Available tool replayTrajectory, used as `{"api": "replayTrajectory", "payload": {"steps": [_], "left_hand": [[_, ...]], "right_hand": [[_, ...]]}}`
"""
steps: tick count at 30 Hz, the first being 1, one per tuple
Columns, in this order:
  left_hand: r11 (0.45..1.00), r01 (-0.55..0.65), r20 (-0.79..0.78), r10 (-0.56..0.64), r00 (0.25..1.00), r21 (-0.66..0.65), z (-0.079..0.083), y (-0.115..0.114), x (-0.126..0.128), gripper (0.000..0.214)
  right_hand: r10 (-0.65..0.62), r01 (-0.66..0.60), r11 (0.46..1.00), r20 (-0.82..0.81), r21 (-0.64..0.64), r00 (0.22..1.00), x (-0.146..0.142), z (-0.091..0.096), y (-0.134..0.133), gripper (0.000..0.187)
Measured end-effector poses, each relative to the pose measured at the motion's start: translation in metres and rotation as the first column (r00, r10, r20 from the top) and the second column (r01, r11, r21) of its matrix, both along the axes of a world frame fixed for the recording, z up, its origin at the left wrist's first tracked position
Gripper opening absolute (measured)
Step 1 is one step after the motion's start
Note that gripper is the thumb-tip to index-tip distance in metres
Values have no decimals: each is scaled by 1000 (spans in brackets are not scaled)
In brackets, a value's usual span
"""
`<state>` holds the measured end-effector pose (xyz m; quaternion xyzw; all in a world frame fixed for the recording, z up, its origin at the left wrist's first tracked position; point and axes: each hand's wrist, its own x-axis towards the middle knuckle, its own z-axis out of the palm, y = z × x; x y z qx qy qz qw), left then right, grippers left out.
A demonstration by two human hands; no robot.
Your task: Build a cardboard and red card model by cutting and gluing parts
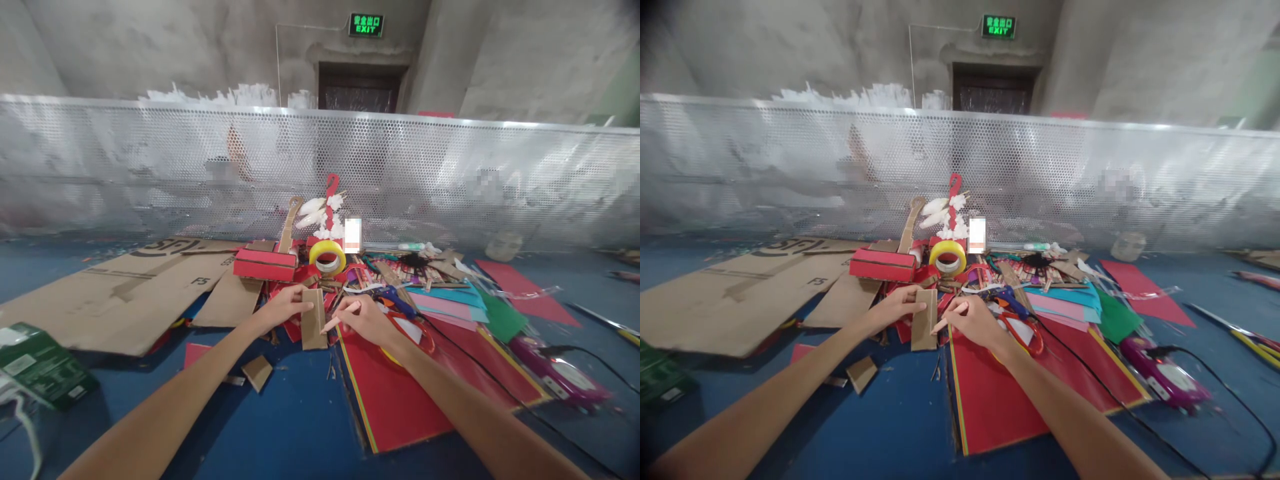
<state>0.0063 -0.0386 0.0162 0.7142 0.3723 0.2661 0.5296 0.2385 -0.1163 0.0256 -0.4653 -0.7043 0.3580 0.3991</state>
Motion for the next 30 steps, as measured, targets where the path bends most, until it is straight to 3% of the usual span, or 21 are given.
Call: {"api": "replayTrajectory", "payload": {"steps": [6, 11, 16, 30], "left_hand": [[1000, -18, 6, 18, 1000, -14, 0, 0, 0, 46], [1000, -13, 7, 14, 1000, -13, 1, -2, 1, 45], [1000, -8, 5, 8, 1000, -3, 0, -1, 1, 44], [1000, -4, 1, 4, 1000, -17, 3, -3, 1, 46]], "right_hand": [[-49, 49, 998, 18, 30, 999, 2, -2, 1, 14], [-4, 3, 999, 28, 34, 1000, 1, 0, -1, 16], [-69, 66, 997, 45, 48, 997, 2, 2, -1, 14], [-30, 27, 997, 46, 67, 999, 1, -1, 0, 15]]}}
